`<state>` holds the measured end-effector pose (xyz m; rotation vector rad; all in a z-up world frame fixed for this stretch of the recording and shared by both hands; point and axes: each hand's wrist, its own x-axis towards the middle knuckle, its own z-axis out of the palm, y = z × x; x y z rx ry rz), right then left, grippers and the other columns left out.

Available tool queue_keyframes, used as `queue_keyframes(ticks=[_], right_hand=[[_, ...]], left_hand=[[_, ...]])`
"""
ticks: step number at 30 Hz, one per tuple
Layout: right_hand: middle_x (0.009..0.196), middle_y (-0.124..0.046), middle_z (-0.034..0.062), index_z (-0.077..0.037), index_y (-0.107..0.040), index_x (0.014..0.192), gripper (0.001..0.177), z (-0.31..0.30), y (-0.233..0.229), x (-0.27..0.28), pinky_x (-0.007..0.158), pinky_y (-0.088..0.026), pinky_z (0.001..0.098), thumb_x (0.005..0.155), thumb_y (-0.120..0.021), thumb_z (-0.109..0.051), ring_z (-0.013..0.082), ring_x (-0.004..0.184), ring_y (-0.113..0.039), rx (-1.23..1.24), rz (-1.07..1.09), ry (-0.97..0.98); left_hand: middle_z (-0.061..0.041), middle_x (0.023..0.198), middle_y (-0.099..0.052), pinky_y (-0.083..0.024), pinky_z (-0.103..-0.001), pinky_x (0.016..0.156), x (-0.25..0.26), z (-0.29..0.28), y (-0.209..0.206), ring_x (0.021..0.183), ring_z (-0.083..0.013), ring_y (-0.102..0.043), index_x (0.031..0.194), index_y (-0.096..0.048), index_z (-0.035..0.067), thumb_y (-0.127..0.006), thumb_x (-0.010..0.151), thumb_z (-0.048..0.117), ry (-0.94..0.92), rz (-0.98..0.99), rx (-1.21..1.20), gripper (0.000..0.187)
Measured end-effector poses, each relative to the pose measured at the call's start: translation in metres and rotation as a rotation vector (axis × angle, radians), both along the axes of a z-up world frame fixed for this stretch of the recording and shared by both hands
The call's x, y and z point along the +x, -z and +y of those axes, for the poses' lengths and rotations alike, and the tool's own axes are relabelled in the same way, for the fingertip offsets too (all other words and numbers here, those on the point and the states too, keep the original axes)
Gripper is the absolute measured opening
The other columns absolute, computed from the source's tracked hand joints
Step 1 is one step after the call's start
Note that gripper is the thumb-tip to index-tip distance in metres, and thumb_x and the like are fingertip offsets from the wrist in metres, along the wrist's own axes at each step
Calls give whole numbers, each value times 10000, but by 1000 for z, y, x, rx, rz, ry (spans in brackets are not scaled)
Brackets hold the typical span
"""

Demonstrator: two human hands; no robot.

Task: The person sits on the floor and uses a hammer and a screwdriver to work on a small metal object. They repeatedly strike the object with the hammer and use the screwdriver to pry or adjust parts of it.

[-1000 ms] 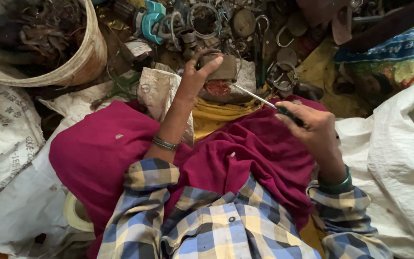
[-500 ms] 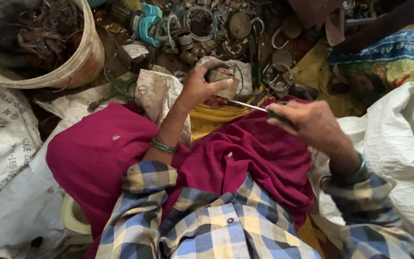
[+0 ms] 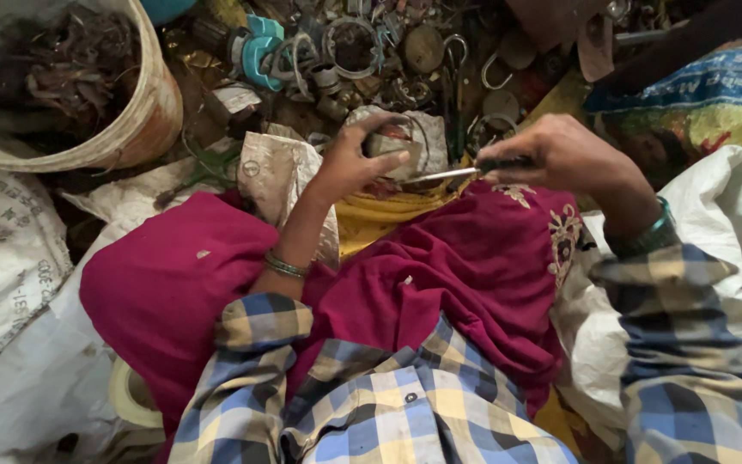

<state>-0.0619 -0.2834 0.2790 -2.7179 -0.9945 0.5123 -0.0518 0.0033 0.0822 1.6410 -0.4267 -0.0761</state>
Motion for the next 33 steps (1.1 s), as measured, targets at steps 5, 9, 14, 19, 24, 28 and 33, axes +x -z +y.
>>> queue_keyframes(ticks=[5, 9, 14, 19, 24, 28, 33], right_hand=[[962, -791, 93, -101, -750, 1214, 302, -8, 25, -10, 689, -612, 283, 936, -760, -217, 134, 770, -757, 373, 129, 276], [1018, -667, 3, -81, -639, 1416, 347, -2, 86, -57, 717, -511, 208, 1078, -695, -137, 65, 827, -599, 957, 129, 703], [742, -559, -54, -80, -592, 1083, 197, 59, 183, -77, 453, -348, 213, 1013, -720, -213, 41, 552, -444, 1293, 539, 1204], [658, -460, -80, -124, -582, 1106, 243, 103, 190, -67, 425, -325, 204, 977, -703, -291, 38, 495, -396, 1402, 622, 1100], [715, -508, -74, -137, -544, 1120, 269, 106, 184, -68, 447, -334, 207, 953, -723, -248, 37, 512, -402, 1628, 625, 1126], [719, -514, -71, -103, -546, 1092, 321, 86, 181, -77, 454, -352, 202, 928, -802, -210, 35, 528, -426, 1577, 574, 1060], [814, -618, -39, -15, -667, 1316, 558, 60, 159, -63, 523, -394, 183, 815, -875, -150, 35, 607, -504, 1132, 295, 895]], left_hand=[[-90, 1238, -728, -581, -341, 983, 11, 3, 14, 1138, -219, -685, 1433, -608, 127, -847, 851, 262, -236, 224, -490, 644], [-97, 1342, -640, -635, -406, 952, 17, 14, 19, 1160, -257, -690, 1496, -512, 162, -818, 838, 245, -446, 521, -842, 730], [-159, 1550, -458, -557, -472, 1083, 4, 1, 12, 1348, -315, -555, 1622, -276, 221, -853, 818, 233, -393, 368, -986, 989], [-131, 1645, -276, -472, -487, 1160, -20, -27, -1, 1461, -305, -392, 1648, -160, 277, -850, 777, 164, -370, 399, -748, 1118], [-245, 1608, -493, -488, -487, 1180, -22, -34, -5, 1495, -372, -523, 1643, -351, 83, -905, 832, 239, -103, 453, -602, 994], [-198, 1676, -386, -340, -427, 1273, -11, -9, -13, 1560, -324, -377, 1661, -243, 120, -963, 785, 157, 67, 108, -287, 1134], [-155, 1600, -395, -384, -369, 1185, -7, 6, -23, 1418, -284, -470, 1608, -223, 163, -980, 566, 233, 230, 145, -138, 1291]])
